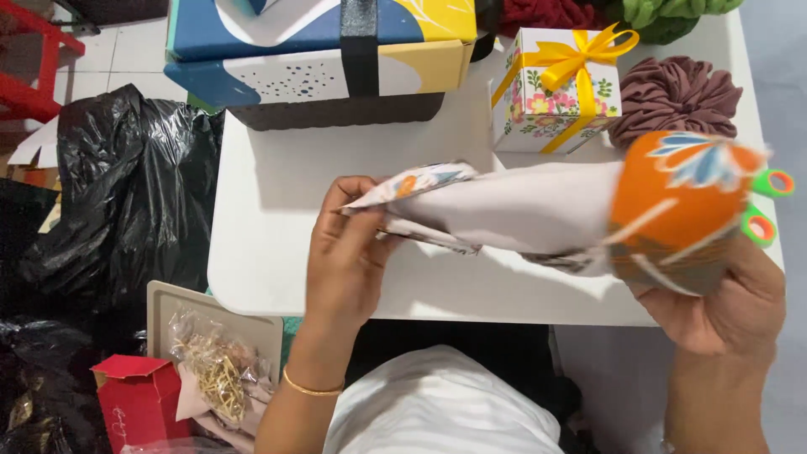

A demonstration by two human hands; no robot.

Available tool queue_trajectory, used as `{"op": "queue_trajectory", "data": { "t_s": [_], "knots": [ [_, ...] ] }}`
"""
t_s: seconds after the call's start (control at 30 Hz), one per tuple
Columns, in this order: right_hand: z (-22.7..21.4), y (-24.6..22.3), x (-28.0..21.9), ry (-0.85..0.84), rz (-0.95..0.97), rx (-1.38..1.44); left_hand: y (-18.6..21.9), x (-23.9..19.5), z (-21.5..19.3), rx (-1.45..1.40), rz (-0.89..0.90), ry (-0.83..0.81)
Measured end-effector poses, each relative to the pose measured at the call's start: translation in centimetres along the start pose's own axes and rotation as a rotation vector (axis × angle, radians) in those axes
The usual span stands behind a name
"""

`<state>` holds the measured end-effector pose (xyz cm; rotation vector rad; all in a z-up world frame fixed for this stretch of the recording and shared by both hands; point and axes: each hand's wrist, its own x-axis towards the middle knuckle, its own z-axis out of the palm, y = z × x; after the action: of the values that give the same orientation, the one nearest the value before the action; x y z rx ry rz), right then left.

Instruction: Folding fabric items and placing them into gift boxes and pouches, including adjusting ribbons.

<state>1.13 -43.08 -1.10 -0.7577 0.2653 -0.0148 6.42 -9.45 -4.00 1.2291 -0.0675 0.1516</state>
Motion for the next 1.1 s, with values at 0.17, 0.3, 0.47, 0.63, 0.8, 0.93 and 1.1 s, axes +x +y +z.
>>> {"op": "queue_trajectory", "data": {
  "t_s": [0.17,0.3,0.47,0.63,0.8,0.93,1.1],
  "knots": [
    [-0.3,0.0,-0.3,-0.023,0.014,0.132,-3.2,0.5,-1.3,-0.931,-0.663,0.124],
    [-0.2,-0.4,-0.7,0.021,0.016,0.054,-2.9,1.4,-0.2,-0.816,-0.447,0.170],
    [0.6,-0.2,-0.2,0.021,0.070,-0.035,-0.6,4.2,0.3,-0.915,-0.581,0.096],
    [4.3,0.2,0.2,-0.037,0.001,0.068,-1.8,1.3,3.5,-0.780,-0.415,0.026],
    [3.7,1.1,-0.3,0.059,-0.008,0.095,-2.6,-0.1,5.1,-0.503,-0.533,0.135],
    [1.5,1.5,0.0,0.046,0.042,0.039,-3.2,0.2,2.7,-0.639,-0.520,0.156],
    [0.2,3.3,-0.1,0.206,0.199,-0.072,-1.6,-1.2,0.2,-0.565,-0.518,0.185]
  ]
}}
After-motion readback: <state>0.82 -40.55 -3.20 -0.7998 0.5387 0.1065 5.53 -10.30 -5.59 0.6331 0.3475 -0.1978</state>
